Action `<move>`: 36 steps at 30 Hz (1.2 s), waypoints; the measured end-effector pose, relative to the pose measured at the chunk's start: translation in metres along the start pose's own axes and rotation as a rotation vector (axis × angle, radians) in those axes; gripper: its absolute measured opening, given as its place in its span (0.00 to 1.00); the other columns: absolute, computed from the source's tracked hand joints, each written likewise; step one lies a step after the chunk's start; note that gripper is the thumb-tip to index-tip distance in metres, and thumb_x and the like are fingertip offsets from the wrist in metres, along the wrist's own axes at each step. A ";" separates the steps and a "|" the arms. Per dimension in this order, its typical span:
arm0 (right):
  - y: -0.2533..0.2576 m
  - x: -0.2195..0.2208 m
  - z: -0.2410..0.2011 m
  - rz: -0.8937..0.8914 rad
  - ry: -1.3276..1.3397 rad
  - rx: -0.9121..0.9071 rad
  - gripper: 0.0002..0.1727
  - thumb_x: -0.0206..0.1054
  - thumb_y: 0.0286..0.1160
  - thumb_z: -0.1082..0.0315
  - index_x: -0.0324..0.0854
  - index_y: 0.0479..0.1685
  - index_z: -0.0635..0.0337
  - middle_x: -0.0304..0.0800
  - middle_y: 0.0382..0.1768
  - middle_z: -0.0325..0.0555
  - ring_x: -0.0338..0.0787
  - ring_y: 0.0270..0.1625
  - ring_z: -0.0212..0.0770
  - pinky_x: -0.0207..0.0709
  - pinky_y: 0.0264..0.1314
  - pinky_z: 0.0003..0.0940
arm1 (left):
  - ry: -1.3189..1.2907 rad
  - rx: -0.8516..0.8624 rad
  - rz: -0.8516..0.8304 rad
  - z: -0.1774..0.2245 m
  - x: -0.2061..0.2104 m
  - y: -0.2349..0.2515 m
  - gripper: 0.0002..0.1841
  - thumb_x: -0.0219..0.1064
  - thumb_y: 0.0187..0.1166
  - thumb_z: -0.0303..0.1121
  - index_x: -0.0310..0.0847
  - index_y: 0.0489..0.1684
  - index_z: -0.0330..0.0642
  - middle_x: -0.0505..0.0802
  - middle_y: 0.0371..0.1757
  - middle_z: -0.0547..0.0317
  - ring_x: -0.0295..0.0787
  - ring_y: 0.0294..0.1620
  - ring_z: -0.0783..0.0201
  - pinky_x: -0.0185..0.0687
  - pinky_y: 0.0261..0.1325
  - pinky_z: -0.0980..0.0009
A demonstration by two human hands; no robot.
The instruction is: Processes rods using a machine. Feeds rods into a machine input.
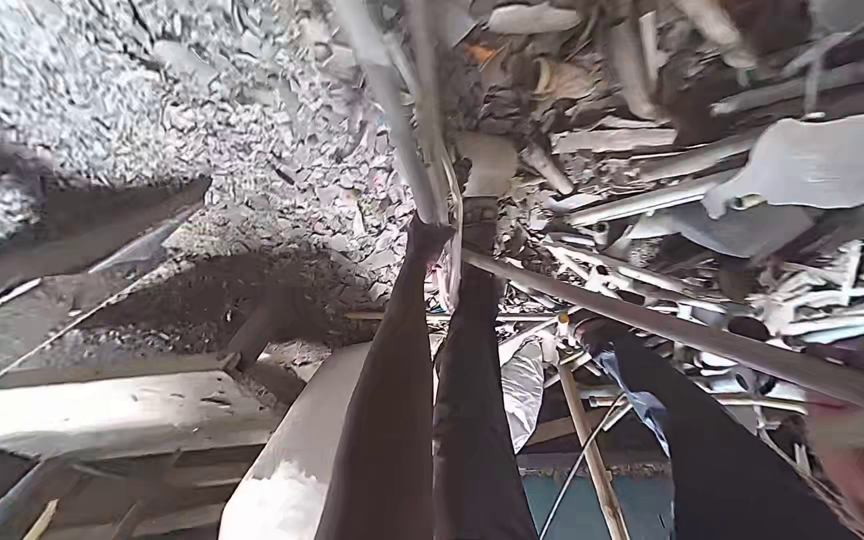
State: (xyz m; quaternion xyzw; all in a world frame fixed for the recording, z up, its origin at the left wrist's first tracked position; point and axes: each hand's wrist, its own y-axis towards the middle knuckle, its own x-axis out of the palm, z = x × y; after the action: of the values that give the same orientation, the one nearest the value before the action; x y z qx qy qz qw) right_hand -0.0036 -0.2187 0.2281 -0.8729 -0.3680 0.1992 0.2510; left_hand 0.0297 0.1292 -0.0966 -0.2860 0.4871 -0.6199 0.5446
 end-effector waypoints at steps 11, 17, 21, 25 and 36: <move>-0.006 -0.020 0.090 0.197 0.216 0.092 0.34 0.77 0.60 0.78 0.69 0.71 0.58 0.91 0.48 0.40 0.92 0.50 0.36 0.89 0.62 0.36 | 0.640 0.033 0.005 0.067 0.040 -0.032 0.48 0.86 0.59 0.39 0.64 0.84 0.34 0.77 0.78 0.31 0.75 0.78 0.37 0.71 0.79 0.38; 0.020 -0.097 0.168 0.396 0.284 0.323 0.08 0.52 0.86 0.75 0.72 0.53 0.51 0.87 0.37 0.33 0.89 0.41 0.28 0.87 0.55 0.31 | 0.687 -0.050 0.099 0.058 0.032 0.006 0.41 0.82 0.65 0.34 0.67 0.81 0.32 0.81 0.73 0.27 0.78 0.74 0.33 0.71 0.75 0.34; 0.033 -0.101 0.214 0.458 -0.113 0.426 0.10 0.49 0.87 0.73 0.74 0.52 0.67 0.83 0.37 0.39 0.84 0.41 0.28 0.82 0.51 0.28 | 0.561 -0.137 0.049 0.054 0.026 0.018 0.49 0.79 0.69 0.31 0.48 0.92 0.36 0.79 0.76 0.29 0.78 0.75 0.38 0.73 0.76 0.39; 0.030 -0.104 0.233 0.560 -0.215 0.612 0.15 0.54 0.90 0.61 0.78 0.55 0.65 0.82 0.35 0.44 0.81 0.32 0.34 0.80 0.38 0.33 | 0.313 -0.092 -0.099 0.046 0.026 0.003 0.35 0.70 0.73 0.28 0.61 0.83 0.38 0.85 0.63 0.45 0.86 0.55 0.60 0.85 0.59 0.57; -0.038 -0.053 0.154 0.679 0.549 0.310 0.16 0.51 0.83 0.69 0.71 0.66 0.50 0.71 0.18 0.30 0.73 0.17 0.29 0.77 0.25 0.29 | 0.339 0.137 -0.163 0.157 -0.021 -0.160 0.30 0.71 0.59 0.29 0.71 0.66 0.41 0.93 0.48 0.65 0.93 0.46 0.72 0.92 0.50 0.71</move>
State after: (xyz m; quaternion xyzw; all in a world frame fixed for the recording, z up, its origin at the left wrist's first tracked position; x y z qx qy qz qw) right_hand -0.1405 -0.1899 0.1371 -0.9165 0.0527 0.0843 0.3875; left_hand 0.1106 0.0920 0.1102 -0.1782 0.5036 -0.7331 0.4210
